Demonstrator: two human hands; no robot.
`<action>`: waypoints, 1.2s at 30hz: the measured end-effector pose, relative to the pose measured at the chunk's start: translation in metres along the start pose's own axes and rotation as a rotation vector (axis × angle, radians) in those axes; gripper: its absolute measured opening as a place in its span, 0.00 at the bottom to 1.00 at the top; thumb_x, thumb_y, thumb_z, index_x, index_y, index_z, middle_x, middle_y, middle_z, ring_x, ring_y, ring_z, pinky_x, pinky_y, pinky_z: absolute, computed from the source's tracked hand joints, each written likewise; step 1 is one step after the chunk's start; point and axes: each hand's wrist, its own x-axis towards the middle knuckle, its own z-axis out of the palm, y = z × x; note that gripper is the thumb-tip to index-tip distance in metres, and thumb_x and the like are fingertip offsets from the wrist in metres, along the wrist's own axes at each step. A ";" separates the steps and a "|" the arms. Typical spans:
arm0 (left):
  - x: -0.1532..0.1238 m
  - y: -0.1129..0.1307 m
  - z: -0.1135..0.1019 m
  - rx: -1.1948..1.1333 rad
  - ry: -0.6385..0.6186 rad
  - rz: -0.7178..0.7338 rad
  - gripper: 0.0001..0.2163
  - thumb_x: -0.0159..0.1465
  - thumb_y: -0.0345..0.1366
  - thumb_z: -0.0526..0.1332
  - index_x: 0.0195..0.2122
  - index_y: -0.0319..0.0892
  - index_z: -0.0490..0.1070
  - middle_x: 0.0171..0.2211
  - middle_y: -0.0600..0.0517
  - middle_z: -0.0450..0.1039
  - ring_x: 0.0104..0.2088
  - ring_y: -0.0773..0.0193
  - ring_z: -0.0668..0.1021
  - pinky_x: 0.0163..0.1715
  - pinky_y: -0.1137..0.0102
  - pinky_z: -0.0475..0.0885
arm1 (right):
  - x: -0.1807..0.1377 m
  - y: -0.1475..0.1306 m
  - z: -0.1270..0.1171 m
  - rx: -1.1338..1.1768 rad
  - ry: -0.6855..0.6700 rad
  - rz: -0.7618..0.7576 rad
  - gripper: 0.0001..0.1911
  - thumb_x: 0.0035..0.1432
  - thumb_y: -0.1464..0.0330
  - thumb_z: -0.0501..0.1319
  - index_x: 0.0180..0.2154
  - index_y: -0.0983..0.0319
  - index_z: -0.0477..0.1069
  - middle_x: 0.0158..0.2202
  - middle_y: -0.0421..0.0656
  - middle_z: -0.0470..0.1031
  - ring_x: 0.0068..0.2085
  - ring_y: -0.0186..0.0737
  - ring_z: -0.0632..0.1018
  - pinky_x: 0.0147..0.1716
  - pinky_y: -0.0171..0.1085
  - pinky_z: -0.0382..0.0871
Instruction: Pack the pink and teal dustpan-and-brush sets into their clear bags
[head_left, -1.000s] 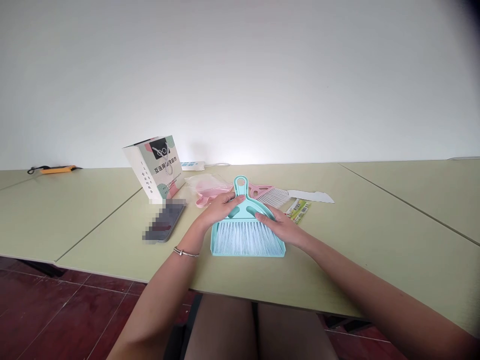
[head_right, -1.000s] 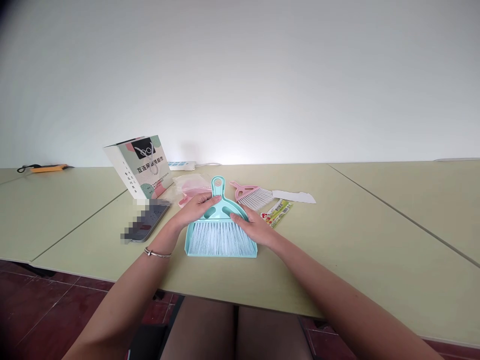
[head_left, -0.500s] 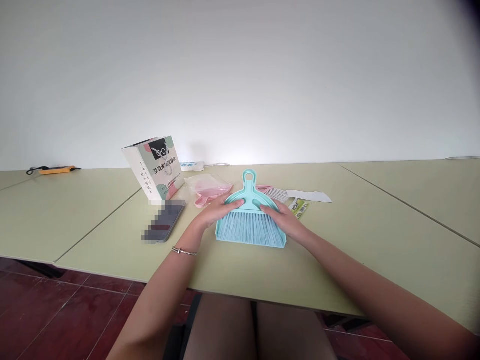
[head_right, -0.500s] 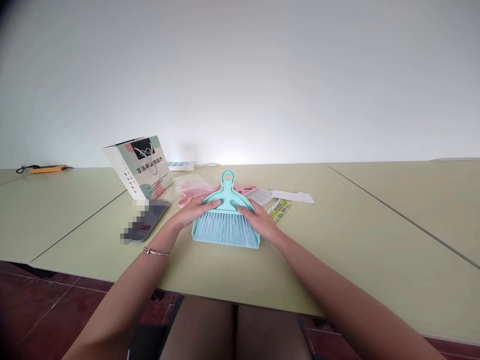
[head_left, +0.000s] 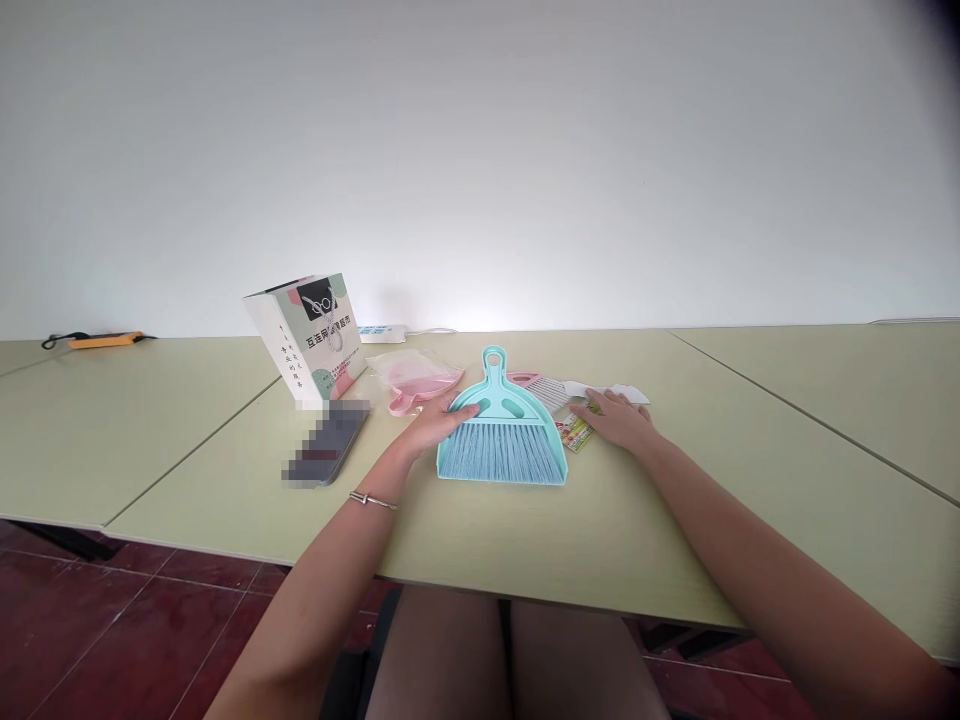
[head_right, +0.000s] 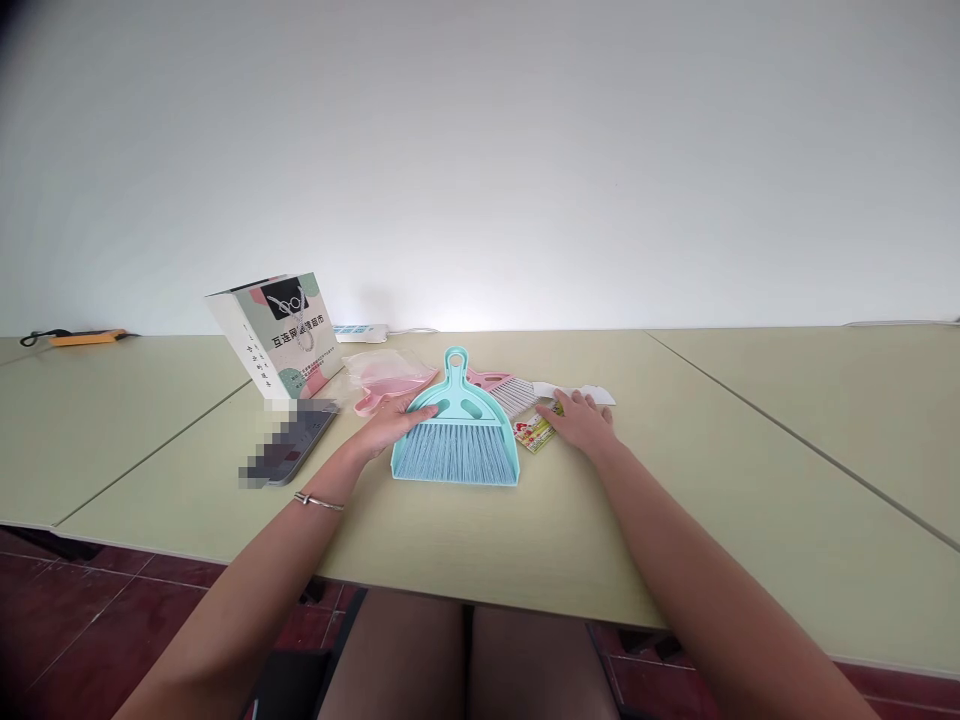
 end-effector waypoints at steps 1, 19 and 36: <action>0.000 0.000 0.000 0.003 0.001 -0.008 0.22 0.55 0.50 0.61 0.49 0.48 0.71 0.49 0.53 0.73 0.51 0.54 0.72 0.50 0.64 0.67 | 0.000 -0.001 -0.001 -0.012 0.002 -0.025 0.30 0.58 0.50 0.46 0.55 0.58 0.64 0.59 0.52 0.63 0.61 0.56 0.61 0.55 0.57 0.51; 0.001 -0.002 0.001 -0.023 -0.001 -0.050 0.22 0.53 0.51 0.61 0.46 0.46 0.73 0.44 0.52 0.75 0.47 0.55 0.74 0.48 0.65 0.66 | -0.001 -0.012 -0.003 -0.004 0.116 -0.186 0.25 0.59 0.58 0.50 0.55 0.61 0.62 0.53 0.48 0.70 0.52 0.48 0.71 0.52 0.46 0.57; 0.003 -0.009 0.004 -0.124 -0.014 0.023 0.19 0.53 0.49 0.63 0.42 0.44 0.74 0.37 0.49 0.76 0.40 0.55 0.76 0.42 0.64 0.68 | -0.003 -0.009 -0.019 0.174 0.191 -0.016 0.20 0.58 0.58 0.52 0.50 0.57 0.68 0.35 0.43 0.78 0.37 0.46 0.75 0.30 0.38 0.63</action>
